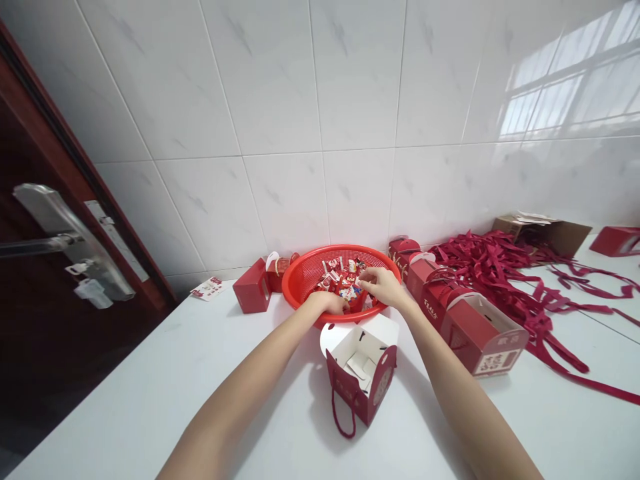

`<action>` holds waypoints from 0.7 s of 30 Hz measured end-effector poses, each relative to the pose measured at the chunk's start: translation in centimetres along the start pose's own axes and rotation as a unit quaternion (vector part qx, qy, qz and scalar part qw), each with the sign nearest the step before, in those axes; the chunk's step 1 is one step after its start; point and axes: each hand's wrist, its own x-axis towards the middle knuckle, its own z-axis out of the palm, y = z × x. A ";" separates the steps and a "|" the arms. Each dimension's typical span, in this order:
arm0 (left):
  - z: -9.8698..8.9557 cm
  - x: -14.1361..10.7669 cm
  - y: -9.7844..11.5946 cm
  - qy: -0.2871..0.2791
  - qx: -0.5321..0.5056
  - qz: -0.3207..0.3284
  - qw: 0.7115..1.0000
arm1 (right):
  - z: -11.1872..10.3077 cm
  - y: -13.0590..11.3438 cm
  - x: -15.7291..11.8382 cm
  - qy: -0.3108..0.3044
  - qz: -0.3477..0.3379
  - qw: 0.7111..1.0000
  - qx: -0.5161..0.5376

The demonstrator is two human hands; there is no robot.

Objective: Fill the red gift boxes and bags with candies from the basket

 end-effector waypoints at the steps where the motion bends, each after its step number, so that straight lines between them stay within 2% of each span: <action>1: 0.0 0.0 0.0 -0.004 -0.012 0.000 1.000 | -0.1 0.0 0.0 -0.007 0.003 1.000 -0.012; 6: 0.2 -0.8 -0.4 0.006 -0.068 0.020 0.997 | 0.0 0.0 0.4 -0.029 0.023 0.999 -0.037; 8: 0.3 -1.3 -0.5 0.026 -0.099 0.050 0.994 | -0.1 0.0 0.4 -0.038 0.024 0.999 -0.028; 11: 0.5 -1.9 -0.8 0.126 -0.168 0.122 0.970 | -0.2 -0.1 0.5 -0.051 0.021 0.998 -0.006; 13: 0.7 -2.2 -0.9 0.202 -0.232 0.148 0.940 | -0.4 -0.1 0.5 -0.059 0.022 0.998 0.022; 15: 0.9 -2.4 -0.9 0.252 -0.287 0.163 0.910 | -0.4 -0.2 0.5 -0.063 0.025 0.996 0.050; 19: 1.0 -2.2 -0.9 0.345 -0.297 0.219 0.863 | -0.6 -0.7 0.5 -0.068 0.051 0.987 0.133; 21: 1.0 -2.1 -0.9 0.370 -0.297 0.241 0.846 | -0.7 -1.2 0.4 -0.081 0.073 0.974 0.197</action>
